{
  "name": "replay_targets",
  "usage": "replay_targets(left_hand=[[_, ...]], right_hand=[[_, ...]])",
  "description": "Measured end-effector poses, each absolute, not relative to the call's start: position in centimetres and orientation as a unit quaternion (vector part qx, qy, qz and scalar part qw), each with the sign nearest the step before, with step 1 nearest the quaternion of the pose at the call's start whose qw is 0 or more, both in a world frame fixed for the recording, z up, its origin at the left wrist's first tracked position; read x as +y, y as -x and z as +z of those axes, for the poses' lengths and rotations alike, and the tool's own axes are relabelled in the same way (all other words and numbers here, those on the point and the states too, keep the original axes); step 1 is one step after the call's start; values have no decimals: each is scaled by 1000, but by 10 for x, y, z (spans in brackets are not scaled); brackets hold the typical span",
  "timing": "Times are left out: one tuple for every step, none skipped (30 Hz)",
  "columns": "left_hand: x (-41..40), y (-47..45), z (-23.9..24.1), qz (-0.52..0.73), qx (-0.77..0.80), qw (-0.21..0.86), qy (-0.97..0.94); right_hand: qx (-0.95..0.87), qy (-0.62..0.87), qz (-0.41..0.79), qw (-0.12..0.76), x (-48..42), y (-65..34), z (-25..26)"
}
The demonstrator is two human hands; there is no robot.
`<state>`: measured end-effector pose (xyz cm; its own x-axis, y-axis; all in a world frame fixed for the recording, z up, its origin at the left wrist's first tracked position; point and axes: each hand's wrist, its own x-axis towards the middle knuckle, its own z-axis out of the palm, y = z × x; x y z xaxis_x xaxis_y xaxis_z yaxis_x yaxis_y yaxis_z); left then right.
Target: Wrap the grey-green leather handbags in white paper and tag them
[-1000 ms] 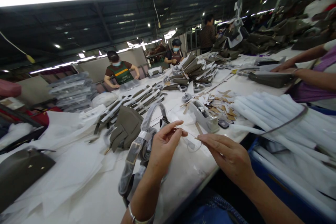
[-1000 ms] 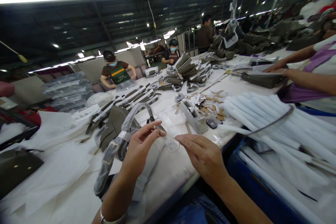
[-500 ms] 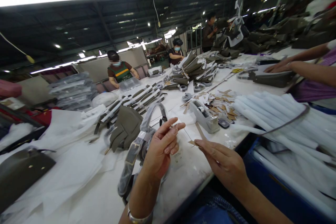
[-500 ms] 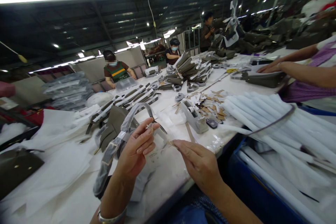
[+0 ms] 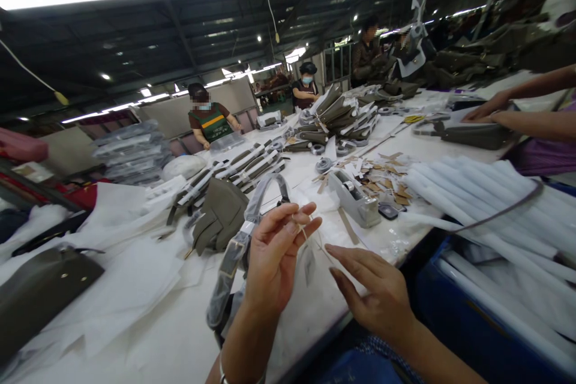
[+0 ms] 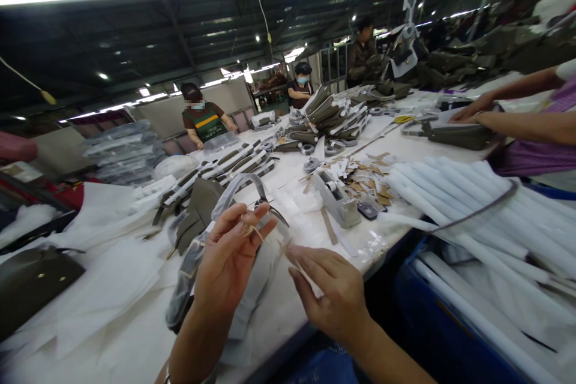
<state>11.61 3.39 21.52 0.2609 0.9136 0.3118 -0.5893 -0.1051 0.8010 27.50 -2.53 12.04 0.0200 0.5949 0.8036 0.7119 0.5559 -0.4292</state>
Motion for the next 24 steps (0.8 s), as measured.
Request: replay_targets(left_hand=[[32,-116,216,576,171,651,-464],[31,-117,216,568,168,657,-466],[29,-118,216,561,167,663,-467],[27,-119,216,555,168,668,-467],[25,-120,215,549,172,672,-467],[23,-121,216,545,178,674,-466],[21,-121,216,540,184,677,-465],[19,-121,217,538,190,678,-463],[17,-120,218,534,194,680,-463],[14,-117,219,533,199,680,-463],[12,-113,221,537,202,677,-461],[10,-107,223,544,203,672,-459],[8,-100,225,554,201,666,-457],[6,-91,226,563,198,659,-458],[4,-81,226,566,197,654,-461],[2,-70,226,563,201,648,-471],[0,-58,226,552,215,641,-489],[-2,-46,225,533,237,630,-512],[-4,-35,224,507,267,618,-538],[-5,-24,223,480,296,606,-561],[-7,-14,221,455,320,599,-576],[-8,-6,220,437,336,598,-582],[-9,1,219,427,346,603,-578],[-9,7,218,426,350,612,-568]], right_hand=[[-702,466,-9,539,-26,-273,122],[-702,462,40,540,-26,-271,123],[-699,454,86,546,-26,-268,124],[-694,443,125,554,-25,-264,125],[-686,430,158,565,-23,-260,126],[-677,420,187,575,-21,-256,128],[-666,412,214,584,-19,-251,129],[-652,407,241,593,-17,-247,130],[-636,404,268,601,-15,-243,132],[-618,402,297,608,-15,-240,133],[-600,398,324,614,-16,-238,134],[-587,389,349,618,-17,-238,135],[-580,373,372,621,-19,-238,136],[-580,349,398,620,-21,-239,136],[-583,321,426,613,-23,-241,137],[-586,298,457,599,-24,-243,138],[-587,290,488,578,-25,-244,139],[-584,297,519,549,-26,-244,141],[-579,314,548,516,-25,-244,142],[-573,333,573,482,-24,-243,144],[-570,347,594,450,-23,-241,145],[-571,349,613,421,-21,-238,145],[-574,343,629,398,-20,-235,146],[-577,334,639,383,-18,-231,146]])
